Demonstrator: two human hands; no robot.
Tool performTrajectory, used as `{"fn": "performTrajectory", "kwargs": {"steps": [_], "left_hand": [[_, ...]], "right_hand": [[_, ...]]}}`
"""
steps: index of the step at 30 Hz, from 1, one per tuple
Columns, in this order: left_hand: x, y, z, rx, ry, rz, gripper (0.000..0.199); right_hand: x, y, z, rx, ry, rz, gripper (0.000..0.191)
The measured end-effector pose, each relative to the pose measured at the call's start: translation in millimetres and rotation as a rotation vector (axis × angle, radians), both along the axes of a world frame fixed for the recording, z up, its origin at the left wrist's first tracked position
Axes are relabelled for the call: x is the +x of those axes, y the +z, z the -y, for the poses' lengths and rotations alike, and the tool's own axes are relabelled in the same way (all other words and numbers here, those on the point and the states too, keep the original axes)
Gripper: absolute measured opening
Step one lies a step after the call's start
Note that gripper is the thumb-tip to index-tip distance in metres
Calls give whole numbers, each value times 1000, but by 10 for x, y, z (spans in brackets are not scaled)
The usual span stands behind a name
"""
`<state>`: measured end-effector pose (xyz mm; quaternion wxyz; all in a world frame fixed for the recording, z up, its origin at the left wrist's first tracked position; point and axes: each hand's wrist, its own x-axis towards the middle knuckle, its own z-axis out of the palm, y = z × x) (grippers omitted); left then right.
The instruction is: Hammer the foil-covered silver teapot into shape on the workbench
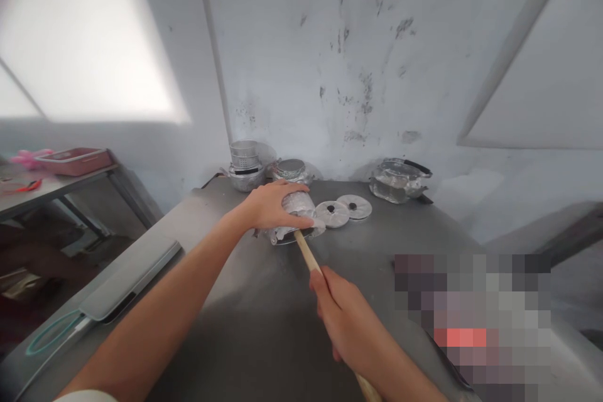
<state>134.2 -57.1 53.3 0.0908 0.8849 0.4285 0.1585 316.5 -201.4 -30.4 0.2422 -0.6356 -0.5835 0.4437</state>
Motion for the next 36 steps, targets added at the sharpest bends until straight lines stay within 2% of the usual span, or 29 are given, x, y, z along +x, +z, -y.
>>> {"fn": "performTrajectory", "kwargs": {"steps": [6, 14, 19, 22, 28, 32, 36], "left_hand": [[0, -10, 1, 2, -13, 9, 84], [-5, -3, -2, -11, -3, 4, 85], [7, 3, 9, -9, -6, -9, 85], [12, 6, 14, -3, -2, -18, 86], [5, 9, 15, -18, 6, -4, 85], [11, 5, 18, -1, 2, -2, 84], [14, 11, 24, -8, 1, -10, 84]], "right_hand": [[21, -54, -32, -21, 4, 115, 45], [20, 16, -32, 41, -4, 69, 45], [78, -51, -48, -45, 0, 128, 46], [80, -36, -51, -56, 5, 108, 45], [23, 16, -23, 41, 2, 58, 46], [51, -36, -38, -19, -3, 147, 45], [47, -24, -50, -27, 5, 109, 45]]}}
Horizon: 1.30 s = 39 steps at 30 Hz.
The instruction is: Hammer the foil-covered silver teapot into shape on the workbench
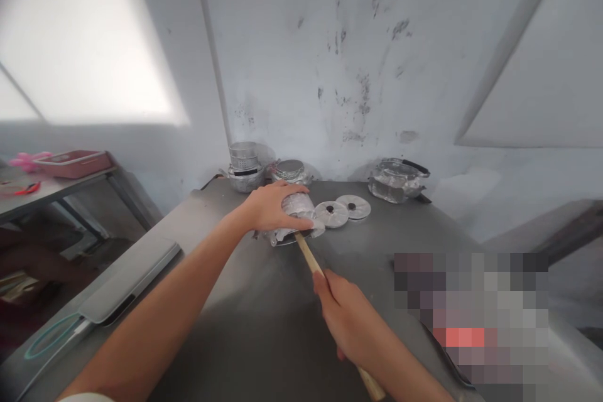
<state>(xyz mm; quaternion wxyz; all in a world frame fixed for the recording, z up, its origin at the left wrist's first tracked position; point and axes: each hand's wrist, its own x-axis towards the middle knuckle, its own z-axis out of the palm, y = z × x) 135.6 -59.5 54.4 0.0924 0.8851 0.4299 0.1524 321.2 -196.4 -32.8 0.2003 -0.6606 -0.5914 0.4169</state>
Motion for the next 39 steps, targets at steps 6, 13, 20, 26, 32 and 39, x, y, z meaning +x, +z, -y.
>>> {"fn": "performTrajectory", "kwargs": {"steps": [6, 13, 20, 26, 32, 39], "left_hand": [[-3, 10, -3, -12, 1, 5, 84], [-1, 16, 3, -21, 2, -10, 87], [-7, 28, 9, -19, -3, 1, 84], [-5, 2, -1, -7, -5, -2, 86], [-7, 2, -13, -13, -1, 8, 84], [-1, 0, -1, -4, -11, 2, 86]], "right_hand": [[-6, 20, 18, 62, -18, -66, 46], [60, -43, -44, -21, -16, -21, 45], [28, 12, -20, 42, -26, -31, 46], [65, -31, -16, -20, -8, -6, 47], [-11, 20, 23, 58, 11, -57, 47], [-14, 11, 6, 27, 16, 42, 45]]}}
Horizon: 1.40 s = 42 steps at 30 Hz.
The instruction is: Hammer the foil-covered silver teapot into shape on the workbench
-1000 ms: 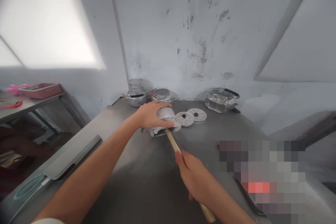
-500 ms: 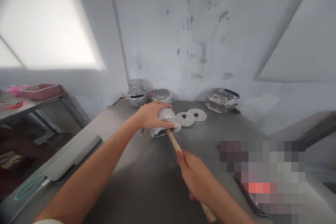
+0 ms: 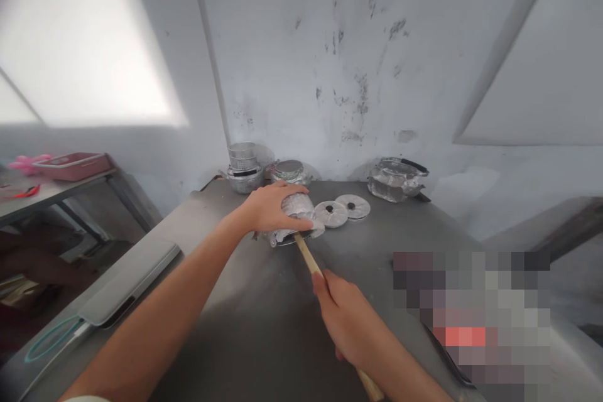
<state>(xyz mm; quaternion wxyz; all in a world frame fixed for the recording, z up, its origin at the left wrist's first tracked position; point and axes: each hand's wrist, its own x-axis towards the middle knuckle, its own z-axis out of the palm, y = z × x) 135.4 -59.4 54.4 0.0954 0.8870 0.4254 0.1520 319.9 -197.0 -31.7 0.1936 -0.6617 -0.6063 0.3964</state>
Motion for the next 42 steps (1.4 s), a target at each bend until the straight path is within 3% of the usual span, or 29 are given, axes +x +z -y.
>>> {"fn": "performTrajectory", "kwargs": {"steps": [7, 12, 21, 27, 35, 42], "left_hand": [[-11, 6, -4, -11, 2, 2, 85], [-3, 6, -1, -5, 1, -2, 85], [-8, 3, -4, 6, 1, 0, 84], [-10, 11, 0, -1, 0, -11, 86], [-26, -26, -59, -6, 11, 12, 86], [-41, -25, -67, -34, 5, 30, 86]], "right_hand": [[-18, 55, 29, 92, -9, -40, 48], [34, -7, 1, 2, 21, 19, 45], [-13, 76, 13, 77, 10, -14, 45], [7, 39, 7, 3, 35, 70, 44], [-24, 64, 25, 207, 43, 172, 43], [-21, 49, -11, 211, 64, 216, 37]]}}
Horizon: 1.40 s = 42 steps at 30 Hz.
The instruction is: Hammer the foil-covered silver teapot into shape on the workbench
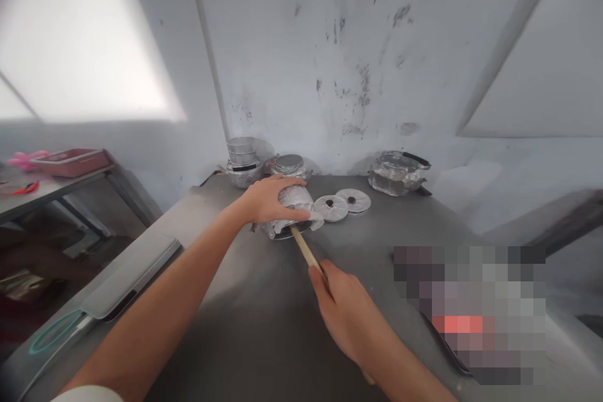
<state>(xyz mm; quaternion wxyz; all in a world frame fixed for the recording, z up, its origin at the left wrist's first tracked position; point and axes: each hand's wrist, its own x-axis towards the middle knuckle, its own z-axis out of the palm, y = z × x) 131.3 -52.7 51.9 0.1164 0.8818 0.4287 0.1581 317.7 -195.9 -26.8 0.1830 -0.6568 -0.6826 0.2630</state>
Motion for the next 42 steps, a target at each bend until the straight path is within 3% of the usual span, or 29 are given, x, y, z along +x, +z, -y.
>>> {"fn": "performTrajectory", "kwargs": {"steps": [11, 17, 23, 30, 35, 42], "left_hand": [[-1, 18, -1, 3, 8, -23, 86], [-19, 23, -3, -13, 3, -13, 87], [-23, 14, -2, -6, -16, 1, 87], [-27, 4, -23, 3, -2, 1, 89], [-20, 3, -17, 11, -7, 8, 86], [-21, 2, -16, 19, -6, 19, 87]], "right_hand": [[44, 13, 22, 51, 48, -37, 46], [42, 63, 61, 154, 44, -72, 49], [77, 39, 37, 53, 56, 26, 48], [45, 92, 65, 158, 47, -22, 51], [64, 81, 46, 72, 32, 55, 48], [55, 110, 53, 105, 22, -70, 54]]}}
